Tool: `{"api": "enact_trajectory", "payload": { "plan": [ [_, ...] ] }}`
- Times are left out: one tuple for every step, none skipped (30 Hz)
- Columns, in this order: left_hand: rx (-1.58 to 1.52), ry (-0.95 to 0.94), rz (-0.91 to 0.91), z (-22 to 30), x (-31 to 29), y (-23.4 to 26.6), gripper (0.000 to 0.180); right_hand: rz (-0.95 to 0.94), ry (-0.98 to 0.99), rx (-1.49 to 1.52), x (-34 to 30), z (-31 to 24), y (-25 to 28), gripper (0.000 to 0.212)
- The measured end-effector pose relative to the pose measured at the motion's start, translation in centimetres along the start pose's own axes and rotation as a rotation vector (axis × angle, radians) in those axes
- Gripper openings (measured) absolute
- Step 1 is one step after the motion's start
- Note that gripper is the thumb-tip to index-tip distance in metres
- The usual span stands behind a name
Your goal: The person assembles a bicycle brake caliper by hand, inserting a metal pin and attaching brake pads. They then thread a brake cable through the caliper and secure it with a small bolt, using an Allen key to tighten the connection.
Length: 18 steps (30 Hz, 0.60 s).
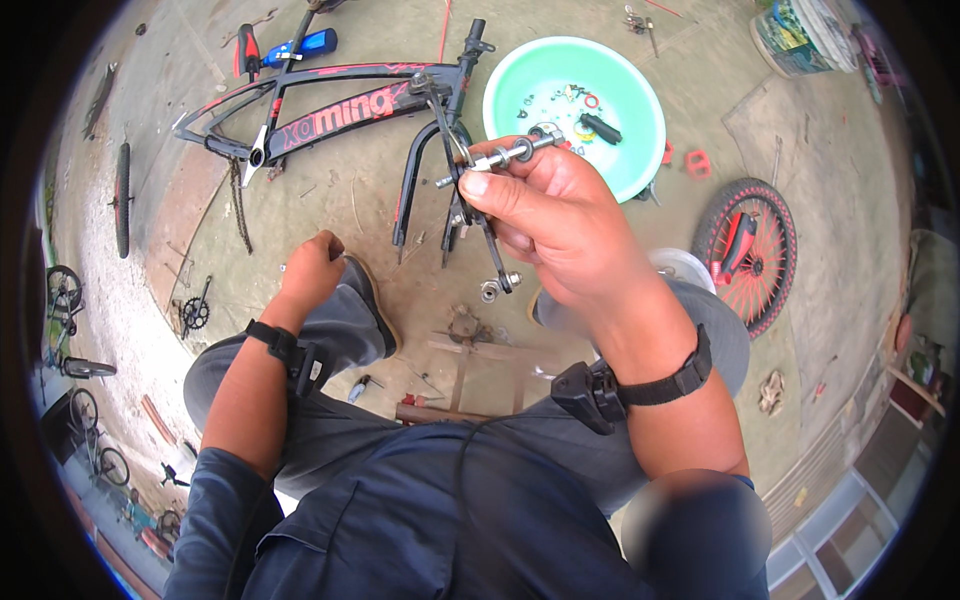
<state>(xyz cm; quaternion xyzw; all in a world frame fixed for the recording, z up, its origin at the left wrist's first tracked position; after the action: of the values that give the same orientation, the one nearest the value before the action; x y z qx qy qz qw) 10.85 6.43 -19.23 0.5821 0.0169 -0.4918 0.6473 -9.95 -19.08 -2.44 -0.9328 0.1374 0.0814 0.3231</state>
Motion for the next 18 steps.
{"api": "enact_trajectory", "payload": {
  "plan": [
    [-0.012, 0.005, 0.011, 0.0, 0.0, 0.0, 0.019, 0.018, -0.008, -0.015, 0.0, 0.1, 0.1, 0.019],
    [-0.015, -0.003, 0.008, 0.0, 0.0, 0.0, 0.019, 0.028, -0.007, -0.030, 0.1, 0.2, 0.1, 0.020],
    [-0.029, -0.006, 0.011, 0.1, 0.1, 0.1, 0.020, 0.037, -0.005, -0.041, 0.2, 0.2, 0.1, 0.020],
    [-0.058, -0.009, 0.023, 0.1, 0.1, 0.2, 0.020, 0.043, -0.009, -0.041, 0.2, 0.2, 0.2, 0.020],
    [-0.056, -0.010, 0.015, 0.1, 0.1, 0.1, 0.020, 0.047, -0.009, -0.039, 0.2, 0.3, 0.2, 0.020],
    [-0.069, -0.013, 0.018, 0.2, 0.1, 0.2, 0.020, 0.044, -0.002, -0.038, 0.2, 0.2, 0.2, 0.021],
    [-0.102, -0.016, 0.029, 0.2, 0.2, 0.2, 0.021, 0.039, -0.011, -0.036, 0.2, 0.2, 0.2, 0.021],
    [-0.079, -0.016, 0.021, 0.2, 0.2, 0.2, 0.021, 0.027, -0.013, -0.034, 0.2, 0.2, 0.3, 0.021],
    [-0.074, -0.015, 0.021, 0.2, 0.3, 0.2, 0.021, 0.015, -0.015, -0.033, 0.2, 0.2, 0.2, 0.021],
    [-0.087, -0.011, 0.027, 0.2, 0.4, 0.2, 0.022, 0.024, -0.016, -0.034, 0.2, 0.2, 0.3, 0.021],
    [-0.073, -0.010, 0.015, 0.2, 0.4, 0.1, 0.022, 0.034, -0.017, -0.034, 0.2, 0.3, 0.3, 0.021],
    [-0.076, -0.006, 0.009, 0.1, 0.5, 0.1, 0.022, 0.044, -0.016, -0.029, 0.2, 0.3, 0.3, 0.022],
    [-0.098, -0.005, 0.015, 0.1, 0.5, 0.1, 0.022, 0.041, -0.014, -0.021, 0.2, 0.2, 0.2, 0.020],
    [-0.115, -0.017, 0.010, 0.2, 0.4, 0.1, 0.022, 0.039, -0.011, -0.008, 0.0, 0.2, 0.2, 0.019],
    [-0.151, -0.033, 0.016, 0.3, 0.4, 0.1, 0.021, 0.030, 0.000, 0.006, 0.0, 0.1, 0.1, 0.018],
    [-0.209, -0.045, 0.023, 0.7, 0.4, 0.1, 0.020, 0.039, -0.013, 0.008, 0.0, 0.1, 0.2, 0.019],
    [-0.268, -0.072, 0.003, 1.2, 0.4, 0.1, 0.020, 0.042, -0.019, 0.011, 0.1, 0.2, 0.2, 0.021],
    [-0.345, -0.090, -0.020, 1.8, 0.4, 0.3, 0.019, 0.045, -0.026, 0.016, 0.1, 0.2, 0.2, 0.022]
  ]
}}
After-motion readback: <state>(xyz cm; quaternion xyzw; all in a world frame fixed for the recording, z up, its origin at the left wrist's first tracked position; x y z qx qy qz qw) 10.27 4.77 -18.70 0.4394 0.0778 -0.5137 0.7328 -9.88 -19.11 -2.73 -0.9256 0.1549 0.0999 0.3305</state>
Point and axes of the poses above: each hand's wrist, its own x-axis towards the middle knuckle, its own y-axis out of the back of the hand, z = x × y, the point moved 4 cm from there along x, towards the middle knuckle, and after that the axes turned 8 degrees about -z, right-handed, at the moved point
